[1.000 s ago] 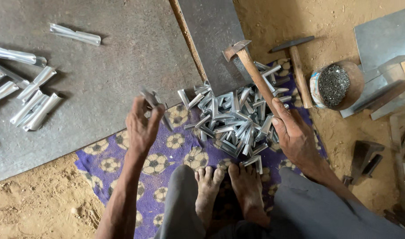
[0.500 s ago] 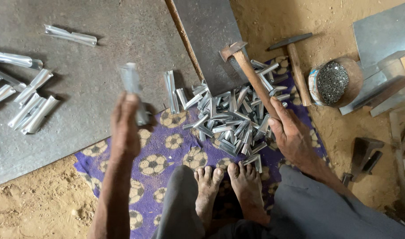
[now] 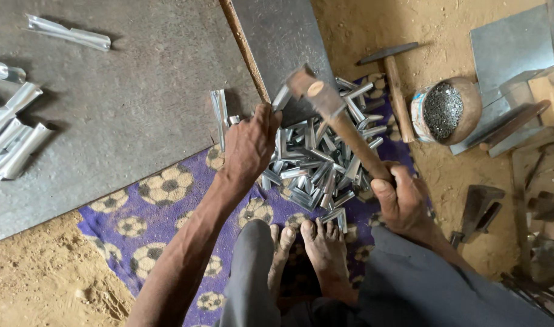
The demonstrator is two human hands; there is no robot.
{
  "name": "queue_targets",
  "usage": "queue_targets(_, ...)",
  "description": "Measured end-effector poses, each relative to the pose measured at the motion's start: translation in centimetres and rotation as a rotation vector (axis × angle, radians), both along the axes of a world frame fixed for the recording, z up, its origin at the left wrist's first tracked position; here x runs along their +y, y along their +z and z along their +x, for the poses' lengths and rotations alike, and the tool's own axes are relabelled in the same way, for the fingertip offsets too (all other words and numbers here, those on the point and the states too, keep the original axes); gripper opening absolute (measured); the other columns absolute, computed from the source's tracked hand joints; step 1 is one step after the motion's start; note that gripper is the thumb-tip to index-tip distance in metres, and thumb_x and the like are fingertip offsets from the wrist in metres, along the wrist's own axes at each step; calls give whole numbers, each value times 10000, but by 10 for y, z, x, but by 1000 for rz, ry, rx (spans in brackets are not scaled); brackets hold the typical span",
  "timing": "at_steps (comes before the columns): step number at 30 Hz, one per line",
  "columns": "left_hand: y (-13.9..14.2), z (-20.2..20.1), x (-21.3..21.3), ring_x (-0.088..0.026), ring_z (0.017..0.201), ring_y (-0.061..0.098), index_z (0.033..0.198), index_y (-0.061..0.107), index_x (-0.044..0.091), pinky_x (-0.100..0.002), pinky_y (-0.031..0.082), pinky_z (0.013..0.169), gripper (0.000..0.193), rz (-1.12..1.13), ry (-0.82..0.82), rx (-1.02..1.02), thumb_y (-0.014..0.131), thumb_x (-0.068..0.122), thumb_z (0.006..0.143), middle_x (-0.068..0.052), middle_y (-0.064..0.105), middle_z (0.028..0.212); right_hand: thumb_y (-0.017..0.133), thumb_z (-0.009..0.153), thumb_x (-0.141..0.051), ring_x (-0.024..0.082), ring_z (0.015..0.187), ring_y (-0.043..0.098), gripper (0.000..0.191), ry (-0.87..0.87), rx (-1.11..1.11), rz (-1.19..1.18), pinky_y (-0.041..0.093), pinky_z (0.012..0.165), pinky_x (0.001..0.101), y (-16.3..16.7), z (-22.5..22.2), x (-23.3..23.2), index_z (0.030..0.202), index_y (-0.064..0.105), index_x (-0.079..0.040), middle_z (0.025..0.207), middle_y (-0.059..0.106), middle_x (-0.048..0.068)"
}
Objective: The person sits on the ground and flattens small aluminum channel pieces one at a time, placing each piece on a steel plate and striking it repeatedly with a hammer by hand, then setting the flattened piece aside in a growing pile.
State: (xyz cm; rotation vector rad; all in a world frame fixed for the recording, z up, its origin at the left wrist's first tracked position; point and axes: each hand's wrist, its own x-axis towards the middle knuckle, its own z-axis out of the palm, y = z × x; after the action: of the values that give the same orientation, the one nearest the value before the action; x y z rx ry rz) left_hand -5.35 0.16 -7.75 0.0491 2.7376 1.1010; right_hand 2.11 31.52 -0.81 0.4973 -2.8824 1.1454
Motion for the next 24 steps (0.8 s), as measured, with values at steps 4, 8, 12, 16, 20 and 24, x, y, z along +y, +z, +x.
queue_targets(4,3,0,1,-169,351,424,1025,524,49,-408,343,342,336,-14,12,88,423,356,1117,-63,510,510,529,1131,-318,299,652,611,299,73,-35,102,485,599,403,-5,-9,-7,1053,553,-31,787,578,138)
queue_targets(8,2,-1,1,-167,341,399,1003,527,59,-399,341,330,334,16,35,50,412,347,1124,-41,473,493,518,1074,-292,252,583,595,310,9,-73,64,468,543,401,-7,-11,-5,1096,565,14,704,568,115)
queue_targets(12,-3,0,4,-176,344,386,1015,540,62,-388,332,309,315,-10,22,46,408,326,1125,-39,471,488,478,1081,-311,237,554,543,316,-5,-147,80,453,499,391,-8,-12,0,1055,559,-7,682,531,104)
queue_targets(16,-3,0,3,-153,366,379,1002,545,60,-363,329,288,326,-32,9,51,403,323,1133,-42,486,532,440,1062,-357,200,514,541,354,-55,-314,19,450,451,387,-10,-19,-4,977,549,-32,630,539,66)
queue_targets(20,4,-1,2,-117,350,405,1026,548,41,-349,339,326,325,-35,9,87,417,327,1109,-39,504,510,471,1084,-341,211,598,547,360,-41,-145,70,448,555,416,-4,-23,-7,1037,562,4,690,530,95)
queue_targets(24,9,-3,2,-120,349,391,960,568,96,-344,338,323,361,27,66,-148,409,384,1110,-20,512,510,478,1085,-338,205,590,561,356,-80,-265,25,456,545,399,-2,-21,-5,958,540,-10,688,541,93)
